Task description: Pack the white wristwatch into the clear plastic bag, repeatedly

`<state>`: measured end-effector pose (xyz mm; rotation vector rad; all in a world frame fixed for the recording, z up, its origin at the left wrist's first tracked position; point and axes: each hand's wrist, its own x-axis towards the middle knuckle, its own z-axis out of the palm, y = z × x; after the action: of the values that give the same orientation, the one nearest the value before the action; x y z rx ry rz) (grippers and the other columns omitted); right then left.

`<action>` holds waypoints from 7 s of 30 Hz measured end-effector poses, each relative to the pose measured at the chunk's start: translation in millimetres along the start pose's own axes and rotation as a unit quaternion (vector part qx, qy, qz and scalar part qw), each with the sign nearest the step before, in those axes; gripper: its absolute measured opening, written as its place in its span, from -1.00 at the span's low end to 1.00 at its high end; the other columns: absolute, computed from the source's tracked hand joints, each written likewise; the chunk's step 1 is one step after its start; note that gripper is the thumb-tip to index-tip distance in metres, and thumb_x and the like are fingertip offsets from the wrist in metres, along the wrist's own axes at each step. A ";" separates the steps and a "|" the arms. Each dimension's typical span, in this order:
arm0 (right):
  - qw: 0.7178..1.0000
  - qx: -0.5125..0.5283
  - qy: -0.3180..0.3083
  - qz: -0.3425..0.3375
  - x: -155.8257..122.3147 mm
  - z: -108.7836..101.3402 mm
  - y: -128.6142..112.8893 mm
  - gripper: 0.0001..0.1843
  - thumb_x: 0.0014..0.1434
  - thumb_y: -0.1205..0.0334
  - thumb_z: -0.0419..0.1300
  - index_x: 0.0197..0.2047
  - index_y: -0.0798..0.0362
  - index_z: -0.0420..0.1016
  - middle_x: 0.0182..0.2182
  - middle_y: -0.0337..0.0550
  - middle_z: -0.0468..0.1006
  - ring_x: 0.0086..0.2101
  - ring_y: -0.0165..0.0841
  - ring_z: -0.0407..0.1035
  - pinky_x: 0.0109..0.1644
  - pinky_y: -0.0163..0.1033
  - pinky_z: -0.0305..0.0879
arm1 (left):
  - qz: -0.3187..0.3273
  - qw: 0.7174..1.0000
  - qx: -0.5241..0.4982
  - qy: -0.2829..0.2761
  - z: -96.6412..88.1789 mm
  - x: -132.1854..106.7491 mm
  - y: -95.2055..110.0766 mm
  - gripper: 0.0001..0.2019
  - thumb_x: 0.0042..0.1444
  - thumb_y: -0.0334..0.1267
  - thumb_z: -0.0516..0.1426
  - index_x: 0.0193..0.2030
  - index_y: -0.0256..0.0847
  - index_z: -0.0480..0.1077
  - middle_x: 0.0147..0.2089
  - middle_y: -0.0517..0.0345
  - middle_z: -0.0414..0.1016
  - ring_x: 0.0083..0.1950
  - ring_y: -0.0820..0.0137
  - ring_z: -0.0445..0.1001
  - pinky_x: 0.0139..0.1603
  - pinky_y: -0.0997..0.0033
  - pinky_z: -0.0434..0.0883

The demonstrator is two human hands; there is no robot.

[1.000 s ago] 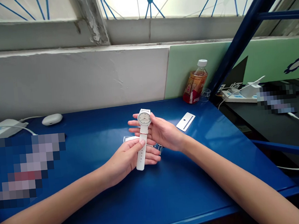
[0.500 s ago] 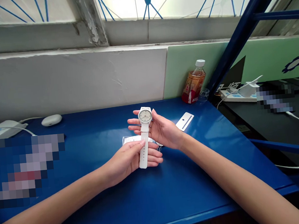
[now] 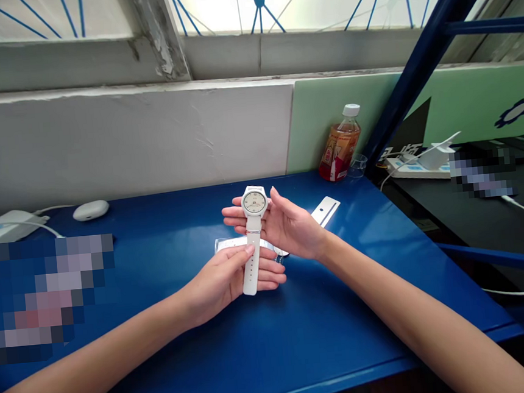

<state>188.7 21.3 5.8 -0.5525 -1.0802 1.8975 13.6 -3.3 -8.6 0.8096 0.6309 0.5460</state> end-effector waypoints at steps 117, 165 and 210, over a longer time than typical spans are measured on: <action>0.994 -0.103 -0.025 -0.027 -8.6 10.7 -7.1 -0.45 0.38 -0.13 -0.14 0.06 -0.07 0.56 0.06 -0.13 0.60 0.16 -0.13 0.39 0.24 0.08 0.26 | -0.016 0.992 0.129 -0.005 -9.8 -0.9 4.3 -0.63 0.20 0.01 0.24 -0.13 -0.34 0.52 -0.23 -0.11 0.65 -0.19 0.22 0.66 -0.12 0.28 0.57; 0.733 -0.604 0.242 -0.199 -36.9 -20.0 3.3 -0.78 0.21 0.21 0.19 -0.10 -0.02 0.60 -0.20 -0.15 0.68 -0.28 -0.22 0.54 -0.26 -0.16 0.43 | 0.312 0.654 0.688 0.045 -49.8 7.6 3.6 -0.25 0.13 -0.07 0.27 0.40 -0.18 0.10 0.33 -0.21 0.28 0.34 -0.05 0.25 0.30 -0.06 0.24; 0.599 -0.795 0.013 -0.094 -42.4 -45.0 -11.0 -0.55 0.31 0.12 0.16 0.25 -0.04 0.39 0.15 0.02 0.49 0.06 -0.12 0.44 0.10 -0.03 0.42 | 0.334 0.601 0.722 0.080 -58.3 6.8 0.3 -0.53 0.26 -0.03 0.16 0.22 -0.23 0.30 0.16 -0.15 0.45 0.15 0.05 0.42 0.13 0.00 0.40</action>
<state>248.3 9.3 -10.1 -1.2685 -2.5130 0.1952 -22.3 29.6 -41.4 2.6704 0.8918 0.7322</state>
